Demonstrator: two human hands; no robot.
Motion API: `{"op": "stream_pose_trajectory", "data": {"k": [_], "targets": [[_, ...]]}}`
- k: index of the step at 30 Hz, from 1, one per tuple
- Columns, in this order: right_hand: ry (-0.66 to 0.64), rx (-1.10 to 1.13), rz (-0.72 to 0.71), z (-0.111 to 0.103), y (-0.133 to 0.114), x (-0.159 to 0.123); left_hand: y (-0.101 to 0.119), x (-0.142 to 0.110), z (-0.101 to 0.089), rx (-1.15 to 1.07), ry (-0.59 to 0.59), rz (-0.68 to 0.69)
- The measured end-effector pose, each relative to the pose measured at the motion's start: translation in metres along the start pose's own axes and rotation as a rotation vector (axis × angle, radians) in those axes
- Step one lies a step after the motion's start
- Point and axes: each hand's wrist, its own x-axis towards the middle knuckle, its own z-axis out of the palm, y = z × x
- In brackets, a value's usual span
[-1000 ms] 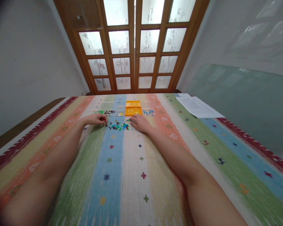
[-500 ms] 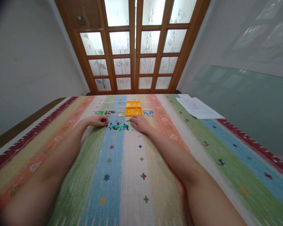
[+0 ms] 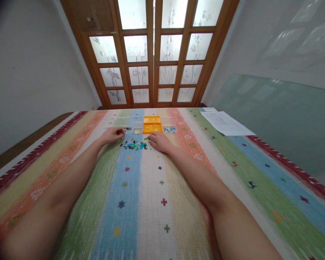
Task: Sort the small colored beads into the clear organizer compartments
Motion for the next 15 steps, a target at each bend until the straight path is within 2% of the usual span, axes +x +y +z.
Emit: {"op": "stream_pose_trajectory", "data": {"k": [4,7,15], "targets": [[0.003,0.003,0.01,-0.002,-0.002,0.0,0.001,0.001,0.007,0.055,0.206,-0.084],[0.002,-0.001,0.012,-0.001,-0.003,0.0,0.004,0.002,0.013,0.098,0.306,-0.144],[0.001,-0.006,0.028,0.001,-0.001,0.0,0.001,0.007,0.023,0.165,0.373,-0.279]]}}
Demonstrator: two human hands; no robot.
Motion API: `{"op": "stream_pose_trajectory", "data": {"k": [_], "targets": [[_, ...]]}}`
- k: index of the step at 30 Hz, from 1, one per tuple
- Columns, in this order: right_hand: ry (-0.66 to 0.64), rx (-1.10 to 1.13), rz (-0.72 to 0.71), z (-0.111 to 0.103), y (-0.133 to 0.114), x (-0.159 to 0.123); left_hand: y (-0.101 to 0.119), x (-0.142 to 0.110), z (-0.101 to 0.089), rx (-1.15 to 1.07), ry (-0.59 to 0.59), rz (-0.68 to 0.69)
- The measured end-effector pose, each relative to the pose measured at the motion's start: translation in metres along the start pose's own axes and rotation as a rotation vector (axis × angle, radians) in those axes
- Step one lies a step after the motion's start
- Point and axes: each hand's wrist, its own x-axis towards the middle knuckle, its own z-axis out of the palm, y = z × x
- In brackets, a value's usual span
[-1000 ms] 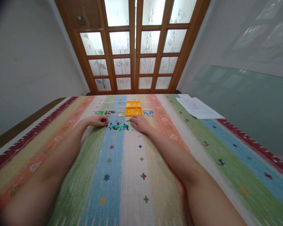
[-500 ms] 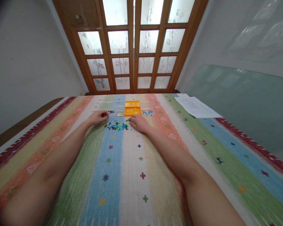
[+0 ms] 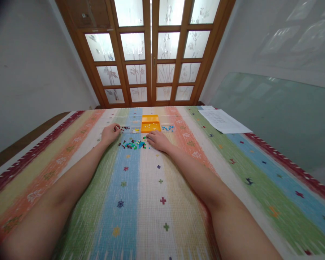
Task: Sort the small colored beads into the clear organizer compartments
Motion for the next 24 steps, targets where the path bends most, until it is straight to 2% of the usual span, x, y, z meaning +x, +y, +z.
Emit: {"op": "stream_pose_trajectory", "data": {"k": [4,7,10,13,15,17,21,24], "targets": [[0.006,0.004,-0.003,-0.001,-0.001,0.0,-0.01,-0.001,-0.003,-0.026,0.005,-0.023],[0.01,0.012,-0.013,-0.001,-0.001,-0.001,-0.014,-0.001,-0.011,-0.069,-0.079,0.07],[0.008,0.009,-0.018,-0.002,-0.001,-0.001,-0.01,0.003,-0.027,-0.11,-0.262,0.199],[0.01,0.005,-0.019,-0.003,-0.002,-0.001,-0.003,0.007,-0.046,-0.126,-0.531,0.299],[0.015,0.003,-0.023,-0.003,-0.002,-0.001,0.002,0.008,-0.053,-0.095,-0.675,0.335],[0.02,0.003,-0.027,-0.003,-0.002,-0.001,0.005,0.006,-0.055,-0.053,-0.763,0.338],[0.018,0.006,-0.037,0.0,0.002,0.0,0.006,0.001,-0.046,-0.03,-0.829,0.317],[0.019,0.008,-0.039,0.001,0.003,0.0,0.006,0.001,-0.039,-0.011,-0.805,0.341]]}}
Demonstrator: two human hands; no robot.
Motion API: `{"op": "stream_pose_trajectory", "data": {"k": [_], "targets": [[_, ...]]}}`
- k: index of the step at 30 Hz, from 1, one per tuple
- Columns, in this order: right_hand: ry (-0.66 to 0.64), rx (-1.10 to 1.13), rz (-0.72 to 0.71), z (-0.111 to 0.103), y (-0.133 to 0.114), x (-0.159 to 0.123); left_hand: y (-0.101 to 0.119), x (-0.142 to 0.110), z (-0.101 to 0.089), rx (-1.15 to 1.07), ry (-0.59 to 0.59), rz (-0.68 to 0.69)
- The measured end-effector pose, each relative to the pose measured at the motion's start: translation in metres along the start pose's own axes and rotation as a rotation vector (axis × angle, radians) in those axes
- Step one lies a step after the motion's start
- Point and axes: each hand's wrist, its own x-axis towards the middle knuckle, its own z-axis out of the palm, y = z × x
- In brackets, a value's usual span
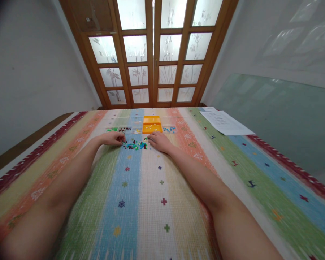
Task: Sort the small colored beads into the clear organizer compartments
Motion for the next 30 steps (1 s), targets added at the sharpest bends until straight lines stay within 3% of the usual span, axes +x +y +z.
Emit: {"op": "stream_pose_trajectory", "data": {"k": [5,12,23,30], "targets": [[-0.002,0.001,0.01,-0.002,-0.003,0.0,0.001,0.002,-0.001,0.083,0.128,0.005],[0.002,-0.003,0.007,-0.003,-0.004,0.0,0.01,0.005,0.002,0.089,0.031,0.019],[-0.007,-0.008,0.001,-0.001,-0.001,0.001,0.013,0.01,0.008,0.132,0.087,0.066],[-0.006,-0.004,0.0,0.0,0.0,0.0,0.001,0.003,0.001,0.043,0.278,0.046]]}}
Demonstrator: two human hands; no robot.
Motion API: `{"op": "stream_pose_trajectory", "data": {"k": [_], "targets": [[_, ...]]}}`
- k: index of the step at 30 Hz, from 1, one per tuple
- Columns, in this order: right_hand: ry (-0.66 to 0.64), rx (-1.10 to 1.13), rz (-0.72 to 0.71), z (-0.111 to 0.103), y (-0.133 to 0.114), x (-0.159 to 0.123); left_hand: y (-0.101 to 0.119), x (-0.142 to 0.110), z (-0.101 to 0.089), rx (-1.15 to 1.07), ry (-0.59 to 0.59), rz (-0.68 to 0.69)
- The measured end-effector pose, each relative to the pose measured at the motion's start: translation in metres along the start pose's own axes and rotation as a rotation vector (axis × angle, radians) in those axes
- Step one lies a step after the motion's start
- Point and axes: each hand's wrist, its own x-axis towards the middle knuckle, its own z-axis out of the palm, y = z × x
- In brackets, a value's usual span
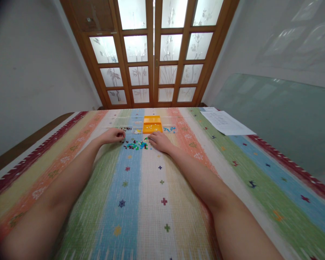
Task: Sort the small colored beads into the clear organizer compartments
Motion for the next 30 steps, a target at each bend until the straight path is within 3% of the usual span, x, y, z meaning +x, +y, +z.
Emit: {"op": "stream_pose_trajectory", "data": {"k": [3,6,9,13,17,22,30], "targets": [[-0.002,0.004,0.0,0.0,0.0,0.0,-0.015,-0.005,-0.005,-0.015,0.201,-0.116],[-0.001,0.007,0.005,-0.001,-0.001,0.0,-0.032,-0.011,-0.006,0.032,0.458,-0.334],[-0.001,0.006,0.013,-0.003,-0.003,-0.001,-0.045,-0.018,-0.003,0.035,0.575,-0.513],[-0.008,0.01,0.026,-0.006,-0.007,-0.001,-0.05,-0.026,0.002,0.014,0.575,-0.631],[-0.006,0.007,0.042,-0.007,-0.008,-0.002,-0.048,-0.026,0.006,0.009,0.549,-0.641],[0.029,-0.034,0.108,-0.003,-0.004,-0.002,-0.039,-0.018,0.011,0.012,0.441,-0.495],[0.025,-0.04,0.079,-0.001,-0.003,-0.001,-0.008,-0.003,0.025,0.064,0.316,-0.23]]}}
